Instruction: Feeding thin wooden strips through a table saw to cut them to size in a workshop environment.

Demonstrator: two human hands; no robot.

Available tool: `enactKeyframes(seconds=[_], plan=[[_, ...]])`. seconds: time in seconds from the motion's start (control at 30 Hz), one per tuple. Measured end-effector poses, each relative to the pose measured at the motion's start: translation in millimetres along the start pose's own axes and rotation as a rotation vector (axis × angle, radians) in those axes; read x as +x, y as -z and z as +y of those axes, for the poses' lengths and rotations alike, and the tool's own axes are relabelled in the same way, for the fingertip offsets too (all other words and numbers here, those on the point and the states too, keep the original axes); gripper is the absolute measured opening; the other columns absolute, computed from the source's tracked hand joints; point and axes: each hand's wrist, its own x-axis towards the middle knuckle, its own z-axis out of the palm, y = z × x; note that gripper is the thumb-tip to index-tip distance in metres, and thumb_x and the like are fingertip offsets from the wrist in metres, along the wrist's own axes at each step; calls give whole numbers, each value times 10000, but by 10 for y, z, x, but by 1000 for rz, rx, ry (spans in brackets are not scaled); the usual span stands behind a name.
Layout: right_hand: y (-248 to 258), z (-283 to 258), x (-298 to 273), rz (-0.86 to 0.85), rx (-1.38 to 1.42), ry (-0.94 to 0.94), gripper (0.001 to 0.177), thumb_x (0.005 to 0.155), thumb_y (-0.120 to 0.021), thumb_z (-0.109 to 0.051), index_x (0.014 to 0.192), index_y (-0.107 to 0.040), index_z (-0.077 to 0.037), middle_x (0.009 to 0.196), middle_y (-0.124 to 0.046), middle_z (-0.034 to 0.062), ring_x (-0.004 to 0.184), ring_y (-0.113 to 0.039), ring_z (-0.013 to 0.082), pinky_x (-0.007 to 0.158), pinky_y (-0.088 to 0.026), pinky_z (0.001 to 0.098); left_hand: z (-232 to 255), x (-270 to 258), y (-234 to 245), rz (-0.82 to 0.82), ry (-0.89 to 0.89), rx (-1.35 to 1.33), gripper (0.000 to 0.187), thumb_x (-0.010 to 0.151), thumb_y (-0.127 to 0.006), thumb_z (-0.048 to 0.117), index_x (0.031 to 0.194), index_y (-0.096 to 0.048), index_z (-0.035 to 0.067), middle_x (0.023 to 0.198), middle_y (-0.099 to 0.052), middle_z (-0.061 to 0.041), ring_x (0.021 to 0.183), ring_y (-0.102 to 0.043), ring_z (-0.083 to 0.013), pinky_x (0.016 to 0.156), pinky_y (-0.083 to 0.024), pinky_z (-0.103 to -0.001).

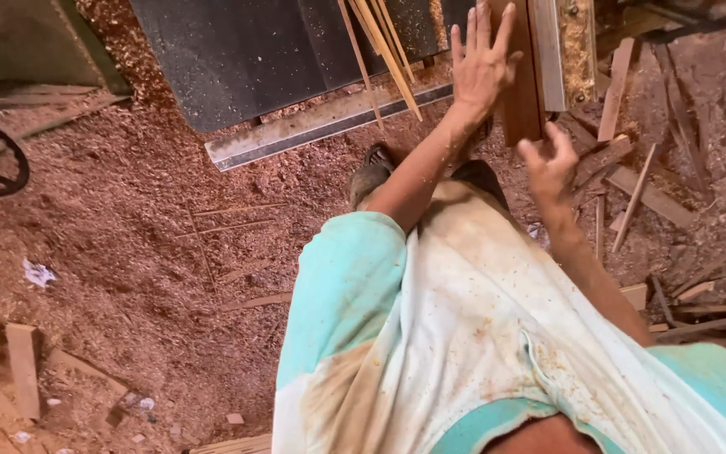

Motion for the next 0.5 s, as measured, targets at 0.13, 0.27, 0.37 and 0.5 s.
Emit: enactKeyframes(seconds=[0.13,0.27,0.37,0.5], plan=[[-15,-141,14,-25,-478,862,418,927,-722,-65,1316,-648,71,1395,-626,305,1323,-568,438,1138,-396,614,-114,270,173,-154,-32,-96,799,1269,-628,786,1669,-125,311,1709,-88,-166,1626,-137,-285,1314,-74,-519],[-49,-310,493,-17,-1063,1107,770,728,-812,-79,1472,-621,-19,1617,-566,233,1542,-457,371,1291,-119,637,-109,473,16,-64,-12,-173,706,1121,-552,688,1625,-270,282,1688,-219,-163,1591,-219,-312,1292,-83,-544],[-100,91,1350,35,-1684,1069,1117,625,-572,-364,1677,-233,-200,1726,-154,182,1631,-70,320,1209,202,711,-149,619,58,-55,15,-219,643,1142,-542,580,1625,-245,277,1714,-231,-108,1594,-148,-297,1283,-16,-545],[-157,29,1564,-97,-1196,1237,901,815,-716,1,1675,-449,31,1656,-498,325,1599,-386,463,1245,28,727,-200,771,10,1,23,-227,691,1108,-608,630,1602,-285,271,1689,-302,-95,1583,-236,-280,1290,-80,-542]])
